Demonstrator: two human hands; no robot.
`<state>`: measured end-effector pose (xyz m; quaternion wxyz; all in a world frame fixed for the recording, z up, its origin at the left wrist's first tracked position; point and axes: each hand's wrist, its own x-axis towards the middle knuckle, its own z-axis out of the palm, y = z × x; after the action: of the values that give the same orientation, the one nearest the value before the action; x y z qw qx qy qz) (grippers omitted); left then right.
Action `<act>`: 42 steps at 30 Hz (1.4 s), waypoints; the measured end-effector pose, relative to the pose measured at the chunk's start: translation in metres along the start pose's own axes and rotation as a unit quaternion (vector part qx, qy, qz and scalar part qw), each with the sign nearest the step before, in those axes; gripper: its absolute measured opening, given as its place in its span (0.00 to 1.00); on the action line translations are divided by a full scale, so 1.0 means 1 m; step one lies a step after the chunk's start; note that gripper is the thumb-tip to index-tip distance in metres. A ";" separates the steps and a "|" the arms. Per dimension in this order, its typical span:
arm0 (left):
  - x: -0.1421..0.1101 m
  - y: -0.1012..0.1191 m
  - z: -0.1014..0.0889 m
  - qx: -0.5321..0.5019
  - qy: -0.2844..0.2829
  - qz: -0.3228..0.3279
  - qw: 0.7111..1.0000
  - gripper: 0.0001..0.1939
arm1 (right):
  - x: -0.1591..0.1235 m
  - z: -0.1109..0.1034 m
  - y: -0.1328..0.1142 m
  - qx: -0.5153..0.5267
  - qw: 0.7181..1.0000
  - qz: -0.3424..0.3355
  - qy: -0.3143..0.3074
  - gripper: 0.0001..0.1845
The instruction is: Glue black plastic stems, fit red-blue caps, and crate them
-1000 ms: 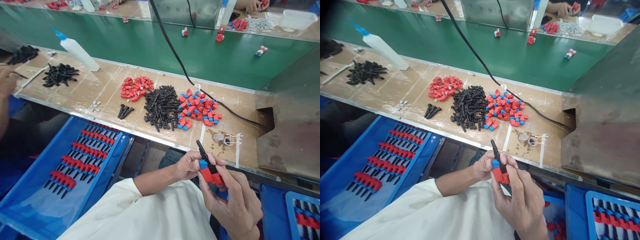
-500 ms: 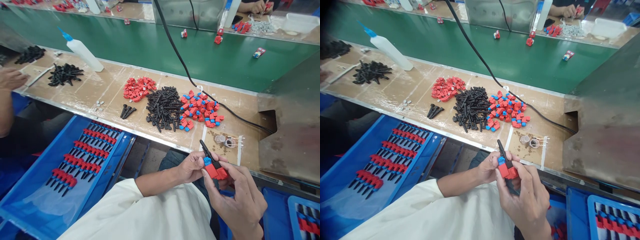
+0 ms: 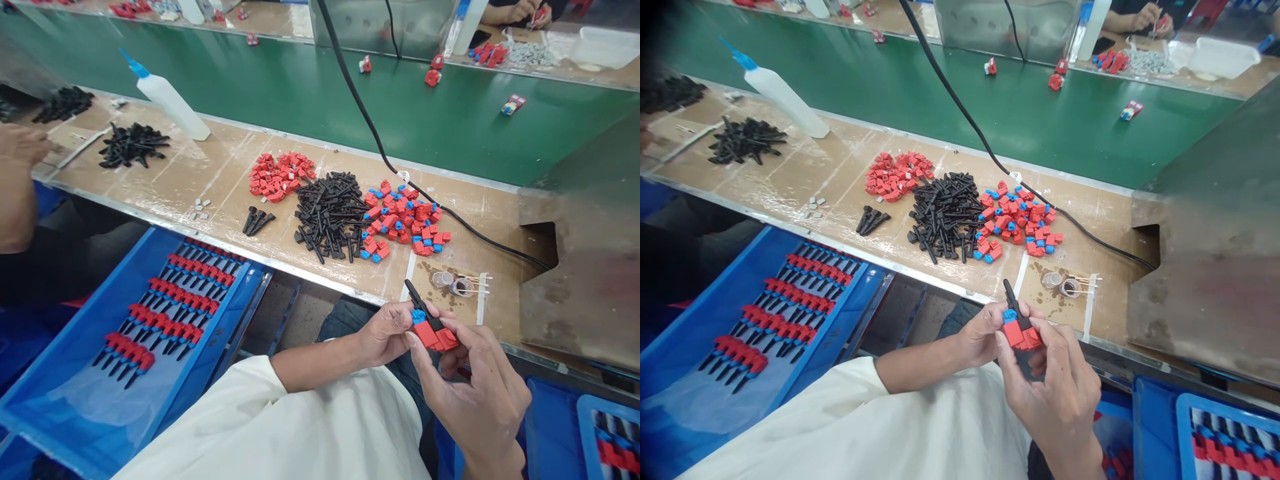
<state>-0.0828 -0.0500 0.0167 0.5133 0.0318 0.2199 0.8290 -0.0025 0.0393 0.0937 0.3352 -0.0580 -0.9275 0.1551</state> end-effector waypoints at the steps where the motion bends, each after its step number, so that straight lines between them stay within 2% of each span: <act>1: 0.000 0.000 0.000 0.000 0.006 -0.002 1.000 0.32 | 0.000 0.001 0.001 0.003 1.000 0.001 -0.003 0.18; 6: 0.000 0.000 0.000 -0.018 0.046 -0.006 0.999 0.30 | -0.002 0.002 0.004 -0.008 1.000 0.002 -0.010 0.19; 12: -0.002 0.003 0.005 -0.019 0.058 -0.011 0.998 0.29 | -0.003 0.003 0.007 -0.023 0.999 -0.018 -0.024 0.18; 18: 0.004 0.005 0.004 -0.010 0.093 0.009 0.996 0.25 | -0.007 0.016 0.017 -0.040 0.998 -0.021 -0.035 0.18; 22: -0.022 0.001 0.007 0.081 0.139 0.018 0.987 0.22 | -0.026 0.011 0.002 0.026 0.997 0.053 -0.043 0.16; 24: -0.031 0.000 0.003 0.176 0.113 0.033 0.977 0.22 | -0.039 0.001 -0.002 0.081 0.992 0.070 -0.061 0.18; 25: -0.032 -0.001 0.001 0.226 0.080 0.034 0.970 0.22 | -0.047 -0.006 -0.002 0.080 0.991 0.083 -0.068 0.18; 27: -0.030 -0.010 0.001 0.312 -0.011 -0.009 0.950 0.21 | -0.068 -0.027 -0.002 0.051 0.988 0.124 -0.082 0.18; 30: -0.031 -0.031 0.015 0.360 -0.149 -0.110 0.914 0.31 | -0.115 -0.073 -0.002 -0.009 0.970 0.232 -0.075 0.17; 32: -0.032 -0.047 0.028 0.381 -0.224 -0.163 0.882 0.34 | -0.157 -0.112 0.009 -0.066 0.936 0.345 -0.026 0.15; 34: -0.032 -0.058 0.039 0.414 -0.280 -0.197 0.844 0.30 | -0.206 -0.154 0.032 -0.153 0.872 0.463 0.039 0.18; 36: -0.029 -0.066 0.046 0.441 -0.314 -0.223 0.810 0.26 | -0.254 -0.196 0.061 -0.253 0.780 0.569 0.063 0.28; 37: -0.027 -0.070 0.047 0.451 -0.321 -0.233 0.800 0.26 | -0.277 -0.215 0.075 -0.278 0.753 0.593 0.069 0.32; 39: -0.025 -0.075 0.048 0.467 -0.321 -0.248 0.786 0.26 | -0.316 -0.241 0.098 -0.309 0.716 0.622 0.071 0.35; 40: -0.024 -0.078 0.048 0.475 -0.318 -0.254 0.780 0.26 | -0.332 -0.247 0.107 -0.315 0.706 0.631 0.062 0.35; 42: -0.023 -0.083 0.049 0.487 -0.310 -0.263 0.773 0.26 | -0.358 -0.247 0.120 -0.315 0.702 0.638 0.034 0.32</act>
<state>0.0109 -0.0230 0.0317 0.6671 0.4735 0.4235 0.3891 0.4309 0.1390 0.0183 0.1492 -0.7431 -0.6517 0.0281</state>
